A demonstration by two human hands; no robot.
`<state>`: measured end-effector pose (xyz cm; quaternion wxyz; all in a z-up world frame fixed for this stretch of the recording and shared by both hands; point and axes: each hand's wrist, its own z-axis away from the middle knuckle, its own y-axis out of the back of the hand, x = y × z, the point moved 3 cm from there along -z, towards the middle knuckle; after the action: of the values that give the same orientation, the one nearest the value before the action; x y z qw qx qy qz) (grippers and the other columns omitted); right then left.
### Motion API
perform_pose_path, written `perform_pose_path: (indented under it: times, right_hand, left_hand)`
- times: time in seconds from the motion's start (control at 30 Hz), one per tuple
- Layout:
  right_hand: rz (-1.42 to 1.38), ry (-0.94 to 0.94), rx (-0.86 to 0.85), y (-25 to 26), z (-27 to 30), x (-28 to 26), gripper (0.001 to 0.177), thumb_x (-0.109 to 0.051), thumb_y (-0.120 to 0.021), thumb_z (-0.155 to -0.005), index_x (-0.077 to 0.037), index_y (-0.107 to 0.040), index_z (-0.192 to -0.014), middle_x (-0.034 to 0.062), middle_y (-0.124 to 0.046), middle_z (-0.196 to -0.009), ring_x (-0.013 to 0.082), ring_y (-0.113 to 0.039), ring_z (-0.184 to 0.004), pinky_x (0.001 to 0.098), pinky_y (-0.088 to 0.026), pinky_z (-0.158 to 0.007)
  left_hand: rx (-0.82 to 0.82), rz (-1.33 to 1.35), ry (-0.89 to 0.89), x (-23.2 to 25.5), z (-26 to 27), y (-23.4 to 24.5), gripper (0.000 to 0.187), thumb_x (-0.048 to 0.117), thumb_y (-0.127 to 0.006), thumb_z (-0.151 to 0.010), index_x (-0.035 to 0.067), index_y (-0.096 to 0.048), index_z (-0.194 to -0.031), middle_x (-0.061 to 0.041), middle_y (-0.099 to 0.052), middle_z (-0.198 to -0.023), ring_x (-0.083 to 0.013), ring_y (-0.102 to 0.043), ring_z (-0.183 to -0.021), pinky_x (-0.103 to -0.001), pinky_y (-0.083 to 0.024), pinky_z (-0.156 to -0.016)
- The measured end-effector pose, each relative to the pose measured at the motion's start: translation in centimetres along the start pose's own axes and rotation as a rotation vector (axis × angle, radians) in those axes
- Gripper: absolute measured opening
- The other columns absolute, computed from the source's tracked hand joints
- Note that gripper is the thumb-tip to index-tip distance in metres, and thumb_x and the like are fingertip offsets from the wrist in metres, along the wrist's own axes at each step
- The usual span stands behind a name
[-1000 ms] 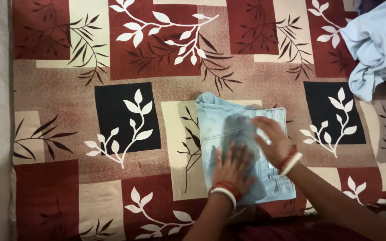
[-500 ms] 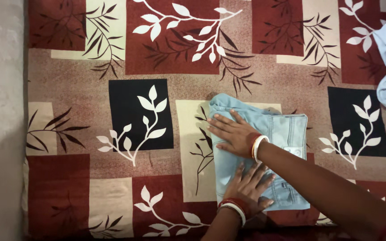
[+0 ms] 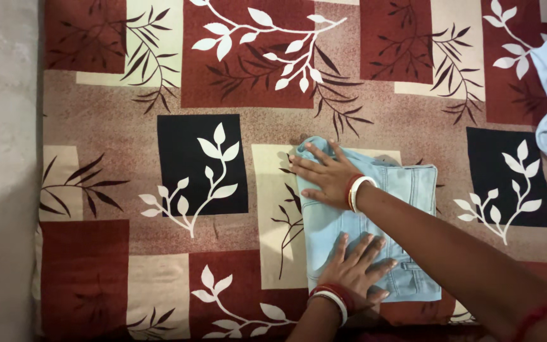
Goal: The person folds a pair of light blue jeans on a patterned bedspread. They smooth the fabric, fold the legs inward, and then fold the jeans into a compact rectangle. Finally, they place the folded jeans into an open suitcase.
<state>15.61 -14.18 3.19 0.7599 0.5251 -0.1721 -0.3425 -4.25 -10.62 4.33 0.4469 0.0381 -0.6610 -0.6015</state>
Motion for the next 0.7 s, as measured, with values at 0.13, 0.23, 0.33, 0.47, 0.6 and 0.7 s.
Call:
perform_pose_path:
  times: [0.13, 0.23, 0.33, 0.47, 0.6, 0.7]
  right_hand:
    - [0.014, -0.084, 0.17, -1.2, 2.1, -0.2, 0.07, -0.062, -0.036, -0.099, -0.028, -0.026, -0.159, 0.0024, -0.016, -0.169, 0.0286, -0.008, -0.155, 0.0637, 0.001, -0.119]
    - [-0.004, -0.193, 0.242, -2.1, 4.9, -0.7, 0.075, -0.064, -0.039, -0.092, -0.03, -0.023, -0.158, 0.0047, -0.014, -0.167, 0.029, -0.008, -0.153, 0.0641, 0.002, -0.117]
    - [-0.011, -0.262, 0.206, -2.9, 6.9, -0.8, 0.073, -0.061, -0.04, -0.093, -0.033, -0.023, -0.157, 0.0051, -0.014, -0.167, 0.0287, -0.009, -0.153, 0.0627, 0.003, -0.12]
    - [-0.039, -0.264, 0.152, -2.9, 6.7, -0.5, 0.069, -0.06, -0.041, -0.096, -0.034, -0.024, -0.158, 0.0051, -0.015, -0.168, 0.0285, -0.009, -0.154, 0.0604, 0.003, -0.121]
    - [-0.045, -0.261, 0.105, -2.7, 6.1, -0.2, 0.069, -0.061, -0.04, -0.096, -0.034, -0.024, -0.158, 0.0065, -0.015, -0.168, 0.0287, -0.009, -0.155, 0.0573, 0.002, -0.122]
    - [-0.095, -0.229, 0.155, -3.0, 5.9, 0.0, 0.071, -0.062, -0.04, -0.095, -0.034, -0.024, -0.158, 0.0061, -0.013, -0.168, 0.0297, -0.008, -0.154, 0.0564, 0.002, -0.121]
  left_hand:
    - [-0.017, 0.057, 0.004, 0.0, -0.4, -0.5, 0.067, 0.065, -0.037, -0.094, 0.035, -0.033, -0.154, -0.005, -0.016, -0.17, -0.0279, -0.008, -0.157, -0.063, 0.005, -0.122]
    - [-0.06, 0.11, 0.019, 0.0, -0.3, -0.8, 0.071, 0.064, -0.039, -0.095, 0.033, -0.032, -0.158, -0.008, -0.019, -0.17, -0.0273, -0.009, -0.159, -0.063, 0.006, -0.122]
    - [-0.147, 0.189, 0.037, -0.1, -0.5, -1.1, 0.071, 0.064, -0.039, -0.097, 0.033, -0.03, -0.161, -0.007, -0.023, -0.168, -0.0278, -0.01, -0.158, -0.064, 0.007, -0.125]
    - [-0.129, 0.178, 0.034, -0.1, -0.7, -0.6, 0.07, 0.063, -0.04, -0.096, 0.033, -0.03, -0.158, -0.008, -0.022, -0.167, -0.0286, -0.009, -0.157, -0.065, 0.007, -0.121]
    - [-0.128, 0.173, 0.043, -0.3, -0.7, -0.2, 0.068, 0.06, -0.04, -0.097, 0.034, -0.031, -0.159, -0.008, -0.024, -0.168, -0.0281, -0.01, -0.158, -0.064, 0.005, -0.123]
    - [-0.112, 0.188, 0.054, -0.2, -0.7, 0.1, 0.066, 0.059, -0.04, -0.096, 0.035, -0.03, -0.158, -0.007, -0.024, -0.168, -0.0264, -0.01, -0.158, -0.063, 0.005, -0.122]
